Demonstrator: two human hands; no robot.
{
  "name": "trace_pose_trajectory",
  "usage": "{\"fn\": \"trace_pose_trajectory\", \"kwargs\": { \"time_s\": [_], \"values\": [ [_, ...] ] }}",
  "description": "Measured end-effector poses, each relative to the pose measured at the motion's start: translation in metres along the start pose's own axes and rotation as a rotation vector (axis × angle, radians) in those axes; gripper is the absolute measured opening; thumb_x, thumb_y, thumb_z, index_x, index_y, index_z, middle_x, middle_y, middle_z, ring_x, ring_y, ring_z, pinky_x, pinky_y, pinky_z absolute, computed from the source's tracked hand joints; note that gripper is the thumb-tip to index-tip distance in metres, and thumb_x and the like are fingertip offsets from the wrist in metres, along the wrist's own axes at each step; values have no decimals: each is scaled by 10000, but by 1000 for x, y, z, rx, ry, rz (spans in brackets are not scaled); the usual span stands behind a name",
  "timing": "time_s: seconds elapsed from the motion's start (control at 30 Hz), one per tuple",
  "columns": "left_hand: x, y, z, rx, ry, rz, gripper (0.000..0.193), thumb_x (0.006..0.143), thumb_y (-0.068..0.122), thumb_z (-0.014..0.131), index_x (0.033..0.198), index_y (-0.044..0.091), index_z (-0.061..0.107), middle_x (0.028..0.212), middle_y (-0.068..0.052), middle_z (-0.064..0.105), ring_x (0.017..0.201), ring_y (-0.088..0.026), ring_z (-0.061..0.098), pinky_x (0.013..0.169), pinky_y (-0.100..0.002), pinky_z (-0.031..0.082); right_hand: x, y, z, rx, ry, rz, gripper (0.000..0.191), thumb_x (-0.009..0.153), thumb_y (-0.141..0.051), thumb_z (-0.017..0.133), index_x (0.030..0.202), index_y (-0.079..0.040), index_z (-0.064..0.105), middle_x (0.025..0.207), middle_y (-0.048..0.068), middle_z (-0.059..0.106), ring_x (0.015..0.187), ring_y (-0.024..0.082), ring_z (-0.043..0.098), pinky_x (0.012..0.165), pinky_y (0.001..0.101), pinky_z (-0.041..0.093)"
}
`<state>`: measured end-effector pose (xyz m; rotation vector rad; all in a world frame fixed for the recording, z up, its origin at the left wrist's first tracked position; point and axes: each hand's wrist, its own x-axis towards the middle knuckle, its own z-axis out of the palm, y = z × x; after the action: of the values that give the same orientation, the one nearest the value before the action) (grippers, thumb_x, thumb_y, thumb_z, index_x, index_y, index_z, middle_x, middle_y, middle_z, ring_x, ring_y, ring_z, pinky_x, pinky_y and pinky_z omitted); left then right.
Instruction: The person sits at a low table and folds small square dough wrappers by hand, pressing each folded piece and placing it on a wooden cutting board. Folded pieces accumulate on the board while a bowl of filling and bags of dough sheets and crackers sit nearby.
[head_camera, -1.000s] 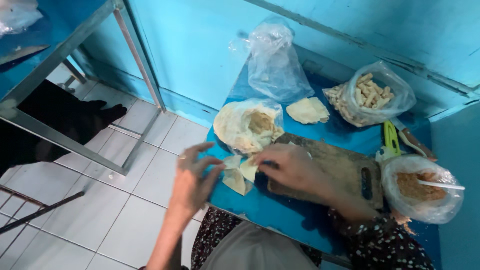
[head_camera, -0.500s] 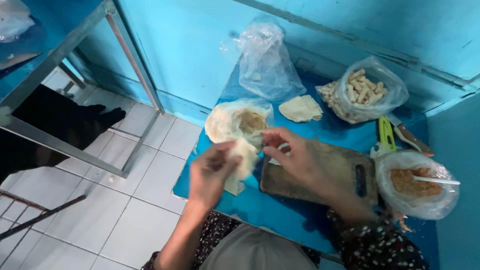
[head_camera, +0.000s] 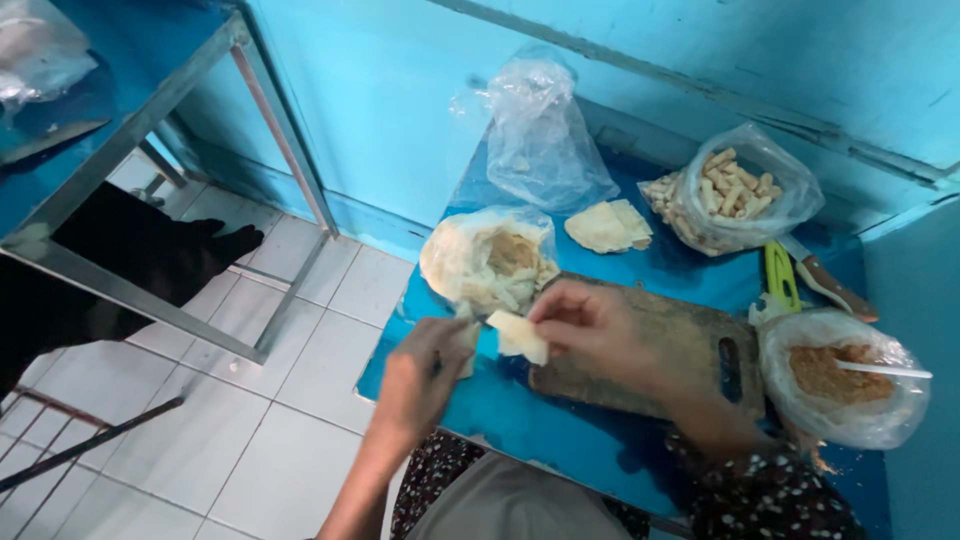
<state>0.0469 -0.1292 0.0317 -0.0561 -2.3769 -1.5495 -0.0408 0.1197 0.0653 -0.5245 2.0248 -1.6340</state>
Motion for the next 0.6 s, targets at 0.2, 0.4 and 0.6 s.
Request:
{"fn": "trace_pose_trajectory", "kwargs": {
  "time_s": [0.2,0.4,0.6],
  "values": [
    [7,22,31,29,50,311,329,866,131,789,1175,34,730,1270,-215,662,1114,-361,654,916,-412,527,-23,6,-23,566,-33,84,166,967,-41,679,1132,-59,661,1042,36,697,954,132,682,813,292,544],
    [24,27,68,-751,-278,-183,216,909,65,748,1109,-3,706,991,-83,749,926,-158,708,801,-295,573,-32,1,-22,583,53,127,203,991,-142,646,1179,-66,658,1116,36,694,997,145,688,805,303,570],
    [32,27,83,-613,-268,-120,128,925,57,730,1032,-4,695,994,-15,714,955,-94,678,812,-274,596,-47,-17,-20,-381,271,-317,428,815,-176,820,1204,-64,679,1089,-1,710,940,110,706,771,251,596]
  ]
}}
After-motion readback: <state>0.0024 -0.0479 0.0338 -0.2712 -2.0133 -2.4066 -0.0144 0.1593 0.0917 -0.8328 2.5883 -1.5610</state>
